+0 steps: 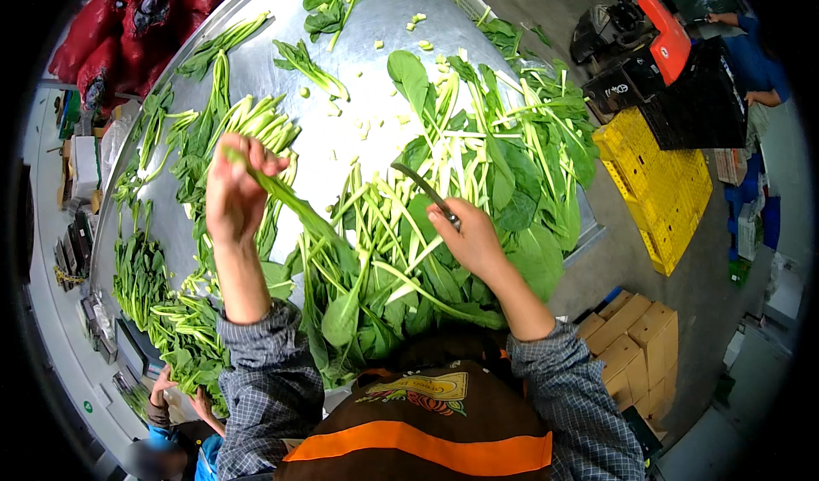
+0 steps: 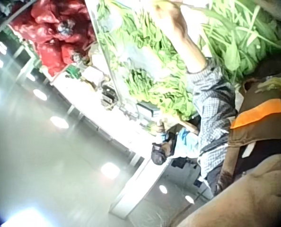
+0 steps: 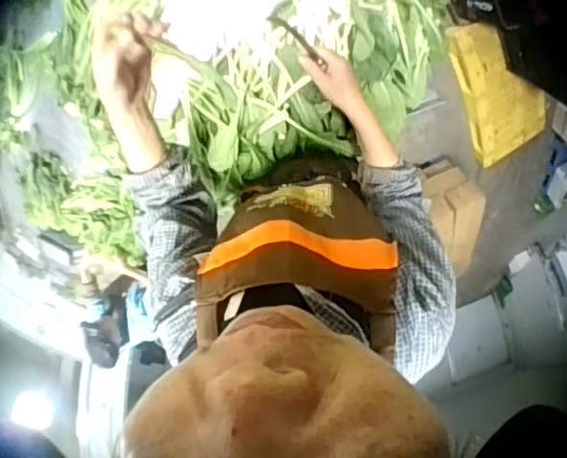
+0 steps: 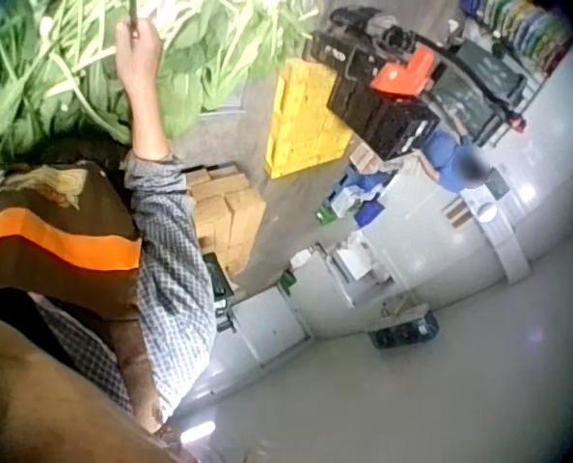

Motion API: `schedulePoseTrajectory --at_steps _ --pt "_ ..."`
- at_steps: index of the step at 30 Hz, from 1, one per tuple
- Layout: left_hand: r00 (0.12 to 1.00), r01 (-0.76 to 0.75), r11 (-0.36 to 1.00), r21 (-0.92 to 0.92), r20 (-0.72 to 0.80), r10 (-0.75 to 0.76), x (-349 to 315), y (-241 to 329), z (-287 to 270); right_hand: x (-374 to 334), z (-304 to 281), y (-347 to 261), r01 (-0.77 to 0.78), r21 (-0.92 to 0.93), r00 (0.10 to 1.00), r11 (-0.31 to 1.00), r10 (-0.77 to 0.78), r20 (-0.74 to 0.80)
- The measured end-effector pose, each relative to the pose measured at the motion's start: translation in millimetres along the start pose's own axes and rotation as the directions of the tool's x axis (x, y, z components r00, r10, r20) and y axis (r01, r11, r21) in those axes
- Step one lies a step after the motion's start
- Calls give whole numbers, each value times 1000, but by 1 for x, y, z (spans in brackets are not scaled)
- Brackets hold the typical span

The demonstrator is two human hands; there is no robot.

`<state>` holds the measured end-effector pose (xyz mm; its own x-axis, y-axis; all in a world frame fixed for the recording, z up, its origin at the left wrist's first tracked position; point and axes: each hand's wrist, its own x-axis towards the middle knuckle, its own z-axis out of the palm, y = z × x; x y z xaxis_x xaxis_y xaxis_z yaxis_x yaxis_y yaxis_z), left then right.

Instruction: The person trims the root ends of leafy greens using a knife, picks off damaged leaves by hand, and gathers the processed vegetables into bundles.

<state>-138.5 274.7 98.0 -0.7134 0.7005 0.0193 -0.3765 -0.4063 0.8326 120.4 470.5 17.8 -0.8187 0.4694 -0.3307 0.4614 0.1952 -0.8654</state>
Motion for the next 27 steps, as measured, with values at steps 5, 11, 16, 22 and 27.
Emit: schedulePoseTrajectory --at_steps 5,11,16,22,27 --pt "933 48 225 973 -125 339 102 -93 -73 6 -5 -8 36 -12 997 999 -35 65" --pt "957 -247 -373 894 286 54 160 -134 -101 13 -18 -6 84 -55 996 995 -82 38" --pt "962 -272 -98 957 272 -12 154 -104 -58 14 -29 -3 -9 2 999 1000 9 -36" --pt "956 240 637 733 -64 -287 56 -43 35 23 -36 -31 154 6 969 988 -149 -199" --pt "847 530 750 396 -199 -493 -22 -38 45 22 -23 -78 455 -330 863 827 -501 -67"
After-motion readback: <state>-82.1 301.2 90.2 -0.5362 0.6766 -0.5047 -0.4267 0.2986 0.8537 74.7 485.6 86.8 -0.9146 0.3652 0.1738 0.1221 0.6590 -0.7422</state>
